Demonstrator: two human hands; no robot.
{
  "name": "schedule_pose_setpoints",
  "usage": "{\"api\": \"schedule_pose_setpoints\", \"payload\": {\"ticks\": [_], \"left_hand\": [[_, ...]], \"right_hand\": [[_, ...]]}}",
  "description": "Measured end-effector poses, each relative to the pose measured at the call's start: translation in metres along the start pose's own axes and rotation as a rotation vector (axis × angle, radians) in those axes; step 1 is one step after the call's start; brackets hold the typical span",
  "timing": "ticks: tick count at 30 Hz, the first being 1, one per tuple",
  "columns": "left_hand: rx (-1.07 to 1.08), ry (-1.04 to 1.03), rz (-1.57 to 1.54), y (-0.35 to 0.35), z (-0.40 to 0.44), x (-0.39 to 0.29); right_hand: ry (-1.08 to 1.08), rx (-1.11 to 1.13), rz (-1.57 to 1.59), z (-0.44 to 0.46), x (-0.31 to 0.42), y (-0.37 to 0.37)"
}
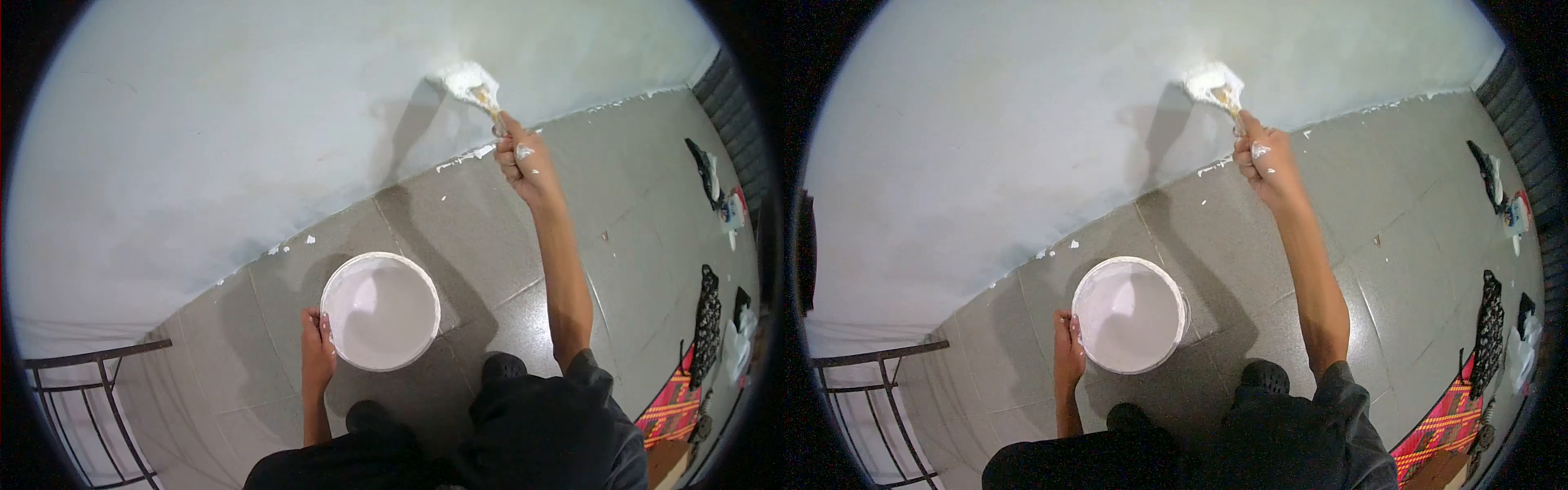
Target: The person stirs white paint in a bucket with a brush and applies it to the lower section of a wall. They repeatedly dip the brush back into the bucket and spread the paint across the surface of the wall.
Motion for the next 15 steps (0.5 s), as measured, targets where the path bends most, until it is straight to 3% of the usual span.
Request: {"api": "schedule_pose_setpoints", "payload": {"ticks": [7, 15], "left_hand": [[0.011, 0.026, 0.034, 0.001, 0.001, 0.004], [-0.016, 0.071, 0.038, -0.001, 0.0, -0.001]], "right_hand": [[0.213, -0.039, -0.01, 0.014, 0.017, 0.001], [0.073, -0.044, -0.058, 0.064, -0.121, 0.036]]}}
Point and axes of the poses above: each hand's wrist, its own z-axis towards the middle knuckle, its own y-axis out of the back of the hand, x = y × z, the point moved 7 cm from there along z, towards the middle knuckle, and after that the axes turned 12 degrees about -z, right-handed, at the moved point
